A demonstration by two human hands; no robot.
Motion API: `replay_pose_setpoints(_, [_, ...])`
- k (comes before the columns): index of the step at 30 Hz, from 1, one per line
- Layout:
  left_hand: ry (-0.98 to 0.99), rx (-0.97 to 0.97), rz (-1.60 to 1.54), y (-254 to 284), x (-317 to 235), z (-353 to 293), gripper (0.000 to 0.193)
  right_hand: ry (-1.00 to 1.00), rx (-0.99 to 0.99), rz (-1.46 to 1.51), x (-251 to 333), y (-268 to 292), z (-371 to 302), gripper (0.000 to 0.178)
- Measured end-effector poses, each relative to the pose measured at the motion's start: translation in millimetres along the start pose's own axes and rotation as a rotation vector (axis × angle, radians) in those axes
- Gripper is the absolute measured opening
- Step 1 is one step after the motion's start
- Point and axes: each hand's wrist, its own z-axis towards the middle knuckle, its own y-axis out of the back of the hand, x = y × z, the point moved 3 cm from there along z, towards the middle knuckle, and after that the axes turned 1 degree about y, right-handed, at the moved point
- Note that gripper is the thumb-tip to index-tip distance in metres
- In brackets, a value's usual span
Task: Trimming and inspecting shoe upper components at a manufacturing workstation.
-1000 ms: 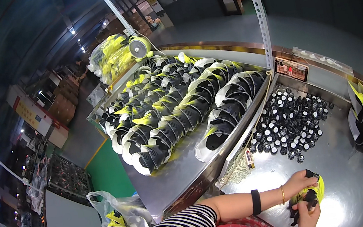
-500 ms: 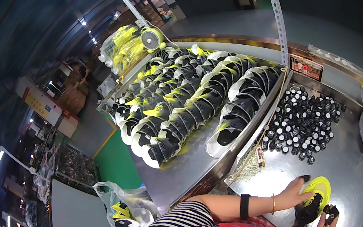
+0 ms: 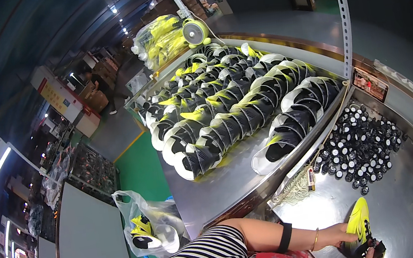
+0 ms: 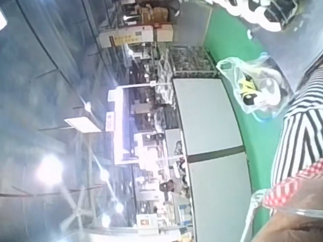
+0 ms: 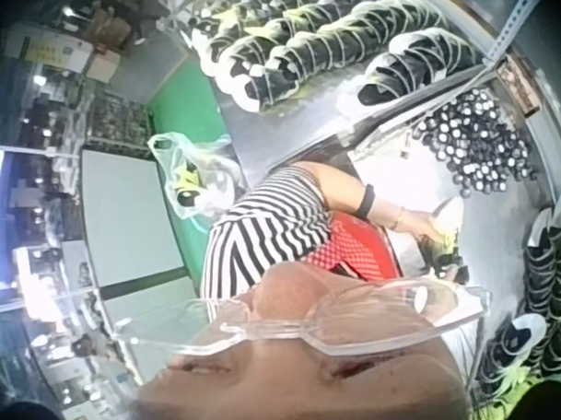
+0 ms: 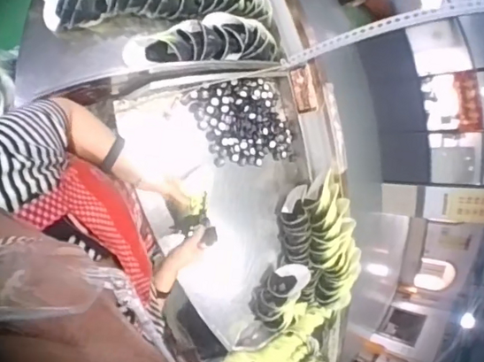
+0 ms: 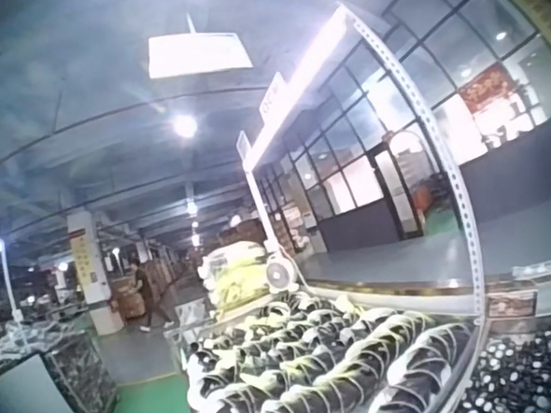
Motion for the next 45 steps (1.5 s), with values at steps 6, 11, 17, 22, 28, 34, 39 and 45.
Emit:
replay_pose_setpoints(6, [-0.040, 0.135, -0.040, -7, -27, -8, 0.042, 0.019, -0.367, 0.702, 81, 44, -18, 0.033])
replay_pose_setpoints(11, [0.014, 0.209, -0.258, -24, -40, -27, 0.038, 0.168, -0.462, 0.872, 121, 69, -22, 0.031])
replay_pose_setpoints(17, [-0.150, 0.217, -0.038, -30, -56, -28, 0.030, -0.041, -0.519, 0.860, 102, 60, -23, 0.030])
replay_pose_setpoints(22, [-0.063, 0.112, -0.322, -27, -68, -35, 0.026, 0.283, -0.531, 0.483, 153, 101, -27, 0.031])
replay_pose_setpoints(28, [-0.066, 0.086, -0.184, -33, -59, -27, 0.025, 0.489, -0.722, -0.071, 149, 97, -26, 0.027])
replay_pose_setpoints(34, [-0.165, 0.040, 0.135, -37, -75, -44, 0.039, 0.378, -0.678, 0.711, 110, 65, -10, 0.021])
replay_pose_setpoints(39, [-1.022, -0.410, 1.549, -63, -140, -102, 0.038, -0.275, -0.610, 1.111, 78, 44, 0, 0.055])
replay_pose_setpoints(45, [-0.800, -0.449, 1.535, -62, -157, -143, 0.023, 0.182, -0.164, 1.118, 138, 49, 0, 0.025])
